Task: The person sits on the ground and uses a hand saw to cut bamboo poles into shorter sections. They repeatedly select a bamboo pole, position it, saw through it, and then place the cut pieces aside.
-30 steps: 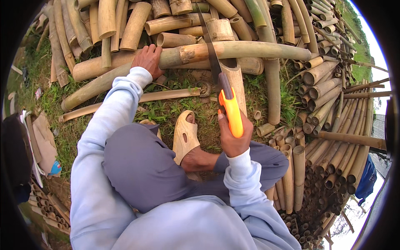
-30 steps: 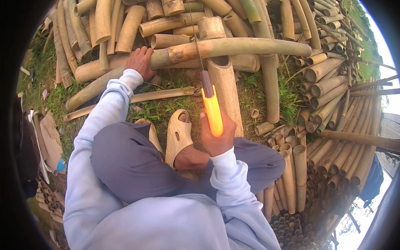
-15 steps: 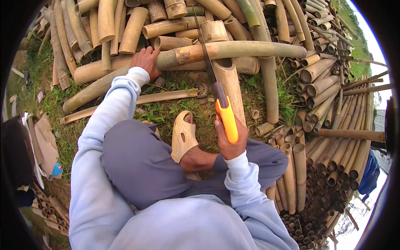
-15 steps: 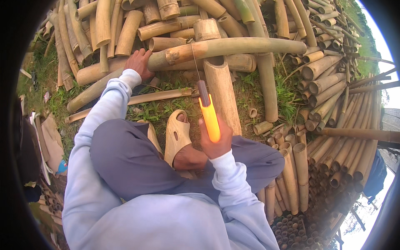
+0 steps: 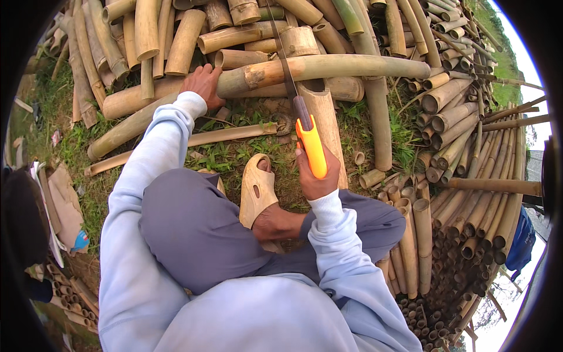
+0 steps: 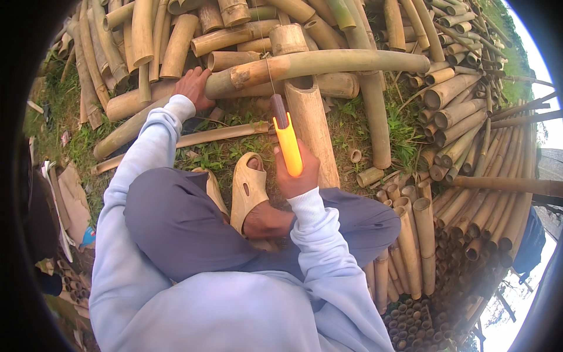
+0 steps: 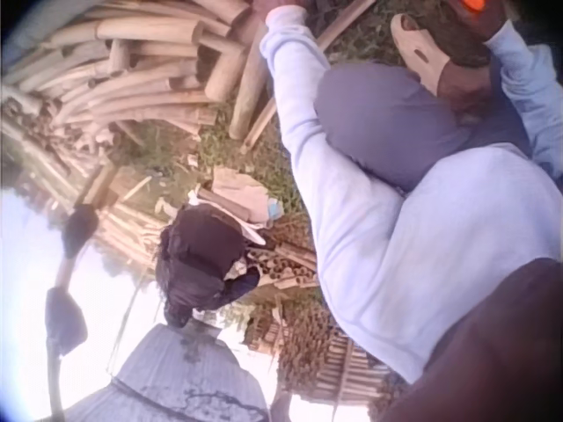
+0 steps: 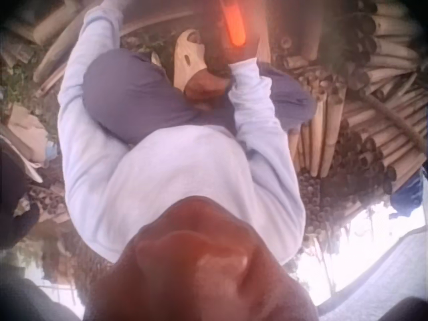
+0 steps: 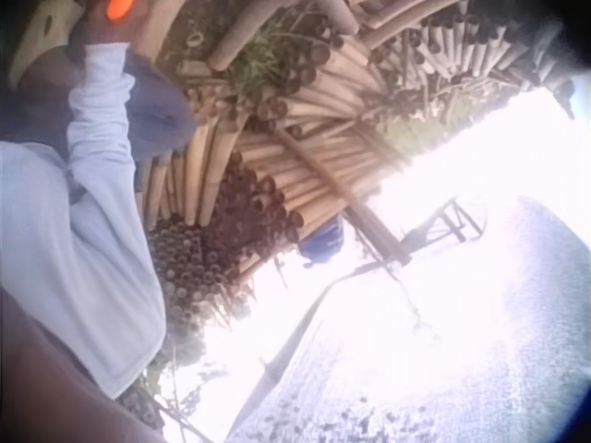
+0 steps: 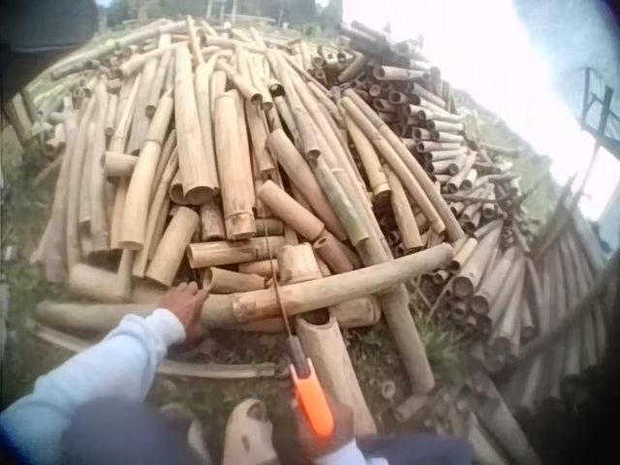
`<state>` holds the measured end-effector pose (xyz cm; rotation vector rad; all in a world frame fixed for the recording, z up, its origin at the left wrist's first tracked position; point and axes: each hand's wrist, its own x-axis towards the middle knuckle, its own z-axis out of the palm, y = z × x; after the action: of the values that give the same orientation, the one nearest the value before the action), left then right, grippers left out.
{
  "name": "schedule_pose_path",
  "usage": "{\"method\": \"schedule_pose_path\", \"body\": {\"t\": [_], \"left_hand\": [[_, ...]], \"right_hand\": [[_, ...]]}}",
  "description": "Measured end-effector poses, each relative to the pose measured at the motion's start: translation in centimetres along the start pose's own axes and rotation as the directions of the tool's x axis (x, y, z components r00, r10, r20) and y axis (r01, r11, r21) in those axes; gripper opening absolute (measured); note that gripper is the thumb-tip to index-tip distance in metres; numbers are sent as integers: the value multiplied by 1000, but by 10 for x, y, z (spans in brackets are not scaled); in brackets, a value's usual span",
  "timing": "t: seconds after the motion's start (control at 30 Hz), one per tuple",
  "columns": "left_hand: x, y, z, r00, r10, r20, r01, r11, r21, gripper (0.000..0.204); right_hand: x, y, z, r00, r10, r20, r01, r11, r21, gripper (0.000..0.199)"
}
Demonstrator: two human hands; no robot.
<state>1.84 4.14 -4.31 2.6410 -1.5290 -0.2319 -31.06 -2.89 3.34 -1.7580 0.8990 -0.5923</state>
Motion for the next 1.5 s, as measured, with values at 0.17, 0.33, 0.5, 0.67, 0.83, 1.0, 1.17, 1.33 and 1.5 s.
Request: {"method": "schedule_pose_path", "body": {"t": [0.17, 0.33, 0.5, 0.67, 0.83, 1.0, 1.17, 1.33, 1.5], "left_hand": [[-14, -9, 4, 997, -27, 77, 29, 999, -18, 72], [-2, -12, 1, 997, -3, 73, 4, 1000, -10, 73], [-1, -4, -7, 997, 4, 74, -3, 1000, -11, 73], [-4, -16, -5, 990, 7, 143, -4, 1000, -21, 72], [2, -19, 11, 997, 71, 33, -70, 997, -42, 70], [0, -20, 5, 997, 71, 22, -69, 996, -61, 70], [0, -23, -3, 992, 35, 122, -33, 999, -18, 73], [8, -2, -11, 988, 67, 141, -66, 998, -13, 76], [-1, -18, -10, 990, 46, 135, -40, 998, -50, 73]], "right_hand": [[-110, -35, -37, 999, -36, -26, 30, 978, -208, 15], [-94, -17, -41, 1000, 8, -16, -11, 985, -175, 12], [-22, 3, 3, 1000, 12, -10, -12, 1000, -20, 14], [-121, -39, -39, 999, -24, -37, 16, 977, -212, 13], [-50, -1, -15, 998, 45, -36, -49, 990, -136, 7], [-35, -1, 2, 999, -21, -50, 17, 997, -77, 14], [-138, -9, -48, 993, -102, -55, 85, 963, -257, 15], [-19, 35, 5, 998, -32, -55, 31, 999, -9, 10], [-92, -1, -22, 999, 6, -48, -12, 993, -116, 11]]}}
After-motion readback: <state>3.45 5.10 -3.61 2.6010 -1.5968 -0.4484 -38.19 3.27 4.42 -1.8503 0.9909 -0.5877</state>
